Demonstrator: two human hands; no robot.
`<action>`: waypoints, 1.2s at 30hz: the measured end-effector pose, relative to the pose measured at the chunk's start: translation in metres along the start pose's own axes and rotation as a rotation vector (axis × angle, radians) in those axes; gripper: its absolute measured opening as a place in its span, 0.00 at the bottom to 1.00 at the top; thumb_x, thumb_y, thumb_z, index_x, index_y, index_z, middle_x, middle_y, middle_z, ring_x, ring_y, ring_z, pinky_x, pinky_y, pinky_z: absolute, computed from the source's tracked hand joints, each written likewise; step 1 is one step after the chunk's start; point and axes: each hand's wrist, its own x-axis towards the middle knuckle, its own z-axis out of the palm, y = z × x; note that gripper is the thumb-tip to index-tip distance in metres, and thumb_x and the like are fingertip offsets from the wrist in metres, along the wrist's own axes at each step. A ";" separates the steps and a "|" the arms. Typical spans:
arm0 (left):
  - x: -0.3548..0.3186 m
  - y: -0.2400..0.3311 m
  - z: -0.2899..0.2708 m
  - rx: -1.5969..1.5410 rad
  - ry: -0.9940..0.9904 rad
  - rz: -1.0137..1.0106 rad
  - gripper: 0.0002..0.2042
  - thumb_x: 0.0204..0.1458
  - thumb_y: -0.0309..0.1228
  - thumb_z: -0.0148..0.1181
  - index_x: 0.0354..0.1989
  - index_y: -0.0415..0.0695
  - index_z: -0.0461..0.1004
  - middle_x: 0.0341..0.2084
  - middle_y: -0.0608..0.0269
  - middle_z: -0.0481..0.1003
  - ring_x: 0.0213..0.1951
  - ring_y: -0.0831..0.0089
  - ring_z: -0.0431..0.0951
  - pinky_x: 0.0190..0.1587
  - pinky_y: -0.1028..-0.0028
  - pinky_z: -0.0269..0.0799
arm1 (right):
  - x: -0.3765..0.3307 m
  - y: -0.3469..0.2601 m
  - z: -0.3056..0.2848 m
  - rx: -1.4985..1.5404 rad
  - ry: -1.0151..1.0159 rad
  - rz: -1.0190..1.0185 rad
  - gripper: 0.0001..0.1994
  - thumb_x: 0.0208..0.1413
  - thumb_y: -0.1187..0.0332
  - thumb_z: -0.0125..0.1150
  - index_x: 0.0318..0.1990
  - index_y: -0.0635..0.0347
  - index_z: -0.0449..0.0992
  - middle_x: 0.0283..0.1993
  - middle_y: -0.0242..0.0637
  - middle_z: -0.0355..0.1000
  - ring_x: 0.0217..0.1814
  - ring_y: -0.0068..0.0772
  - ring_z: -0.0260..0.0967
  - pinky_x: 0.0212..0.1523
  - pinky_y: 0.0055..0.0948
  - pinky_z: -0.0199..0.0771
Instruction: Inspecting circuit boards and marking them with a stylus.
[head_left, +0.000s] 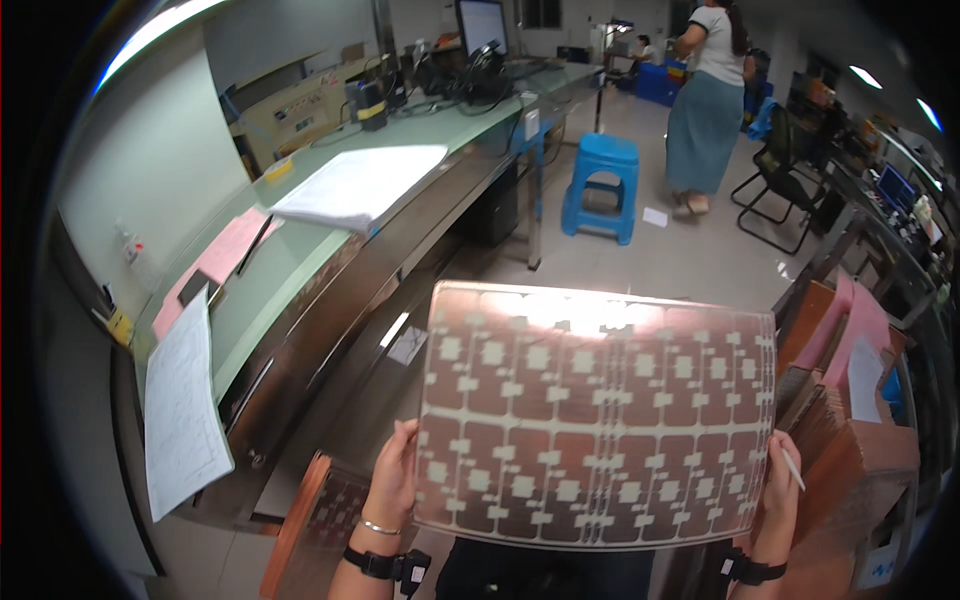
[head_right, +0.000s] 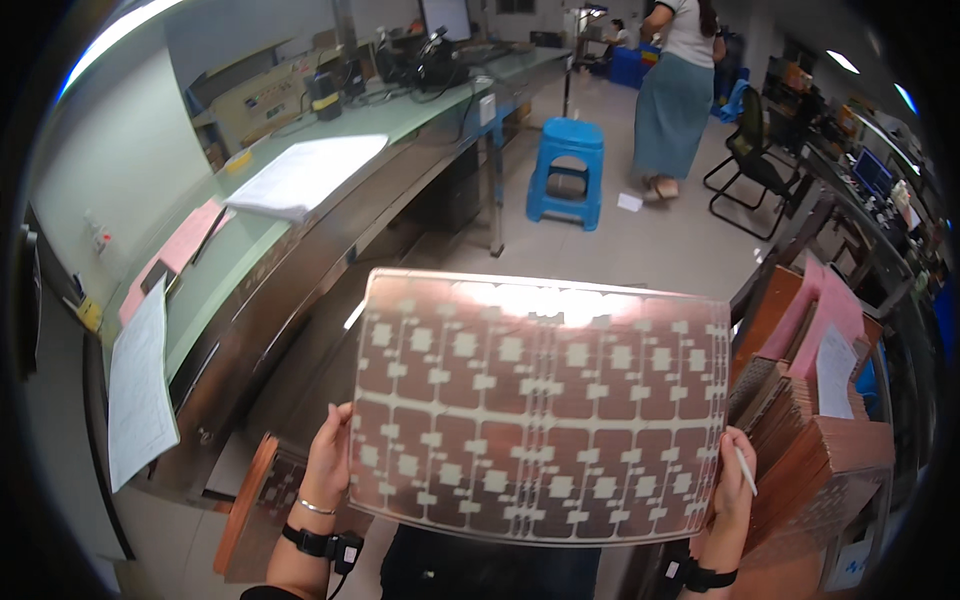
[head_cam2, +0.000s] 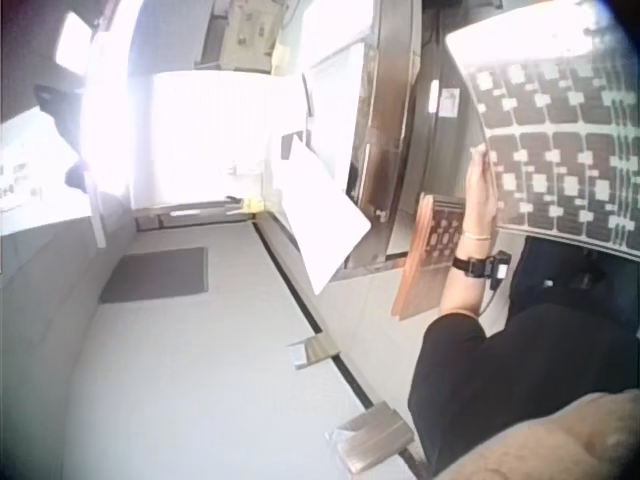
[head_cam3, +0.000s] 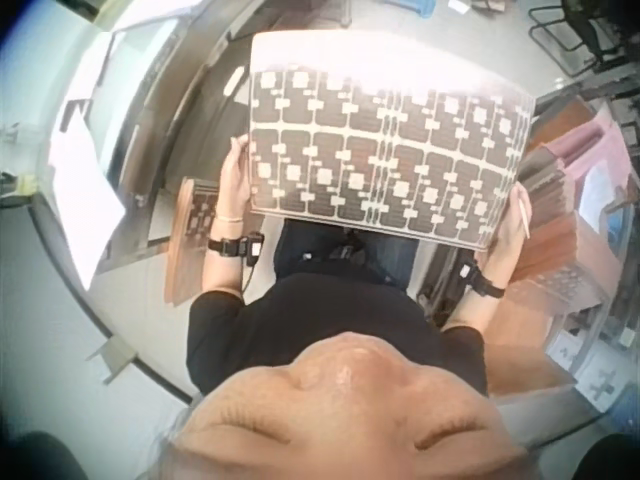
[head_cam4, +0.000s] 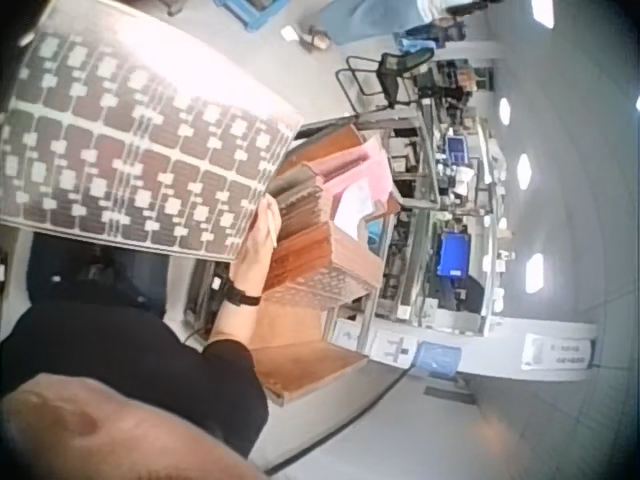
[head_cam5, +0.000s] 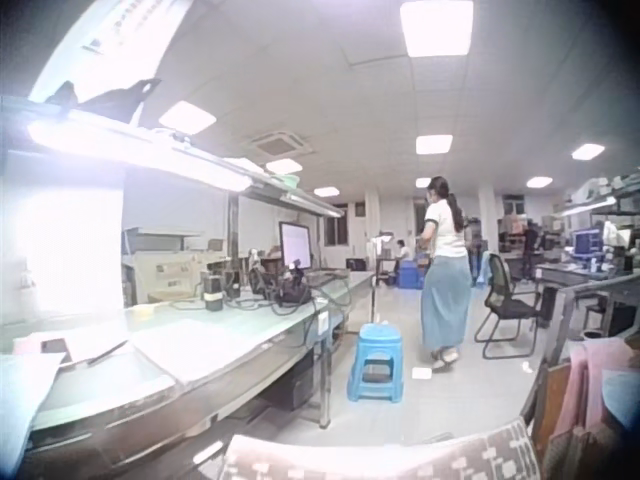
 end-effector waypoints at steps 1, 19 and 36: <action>-0.006 0.002 0.008 0.000 0.029 -0.004 0.21 0.62 0.42 0.39 0.48 0.36 0.68 0.45 0.59 0.73 0.48 0.74 0.71 0.53 0.74 0.63 | 0.004 0.002 -0.004 -0.036 -0.009 0.007 0.12 0.60 0.64 0.50 0.41 0.66 0.70 0.33 0.29 0.70 0.34 0.17 0.66 0.36 0.18 0.66; 0.009 0.003 0.053 -0.247 -0.300 -0.253 0.27 0.63 0.46 0.29 0.60 0.36 0.54 0.56 0.51 0.63 0.58 0.66 0.63 0.60 0.67 0.61 | 0.031 0.063 -0.070 -0.180 0.069 0.115 0.15 0.61 0.63 0.47 0.44 0.67 0.74 0.39 0.32 0.73 0.39 0.23 0.68 0.40 0.23 0.67; 0.033 -0.003 0.004 -0.023 -0.154 -0.216 0.12 0.60 0.33 0.45 0.44 0.37 0.68 0.39 0.59 0.73 0.41 0.75 0.73 0.45 0.75 0.71 | 0.021 0.025 -0.031 -0.205 0.016 0.054 0.14 0.61 0.67 0.47 0.46 0.69 0.72 0.41 0.33 0.72 0.43 0.21 0.67 0.46 0.20 0.65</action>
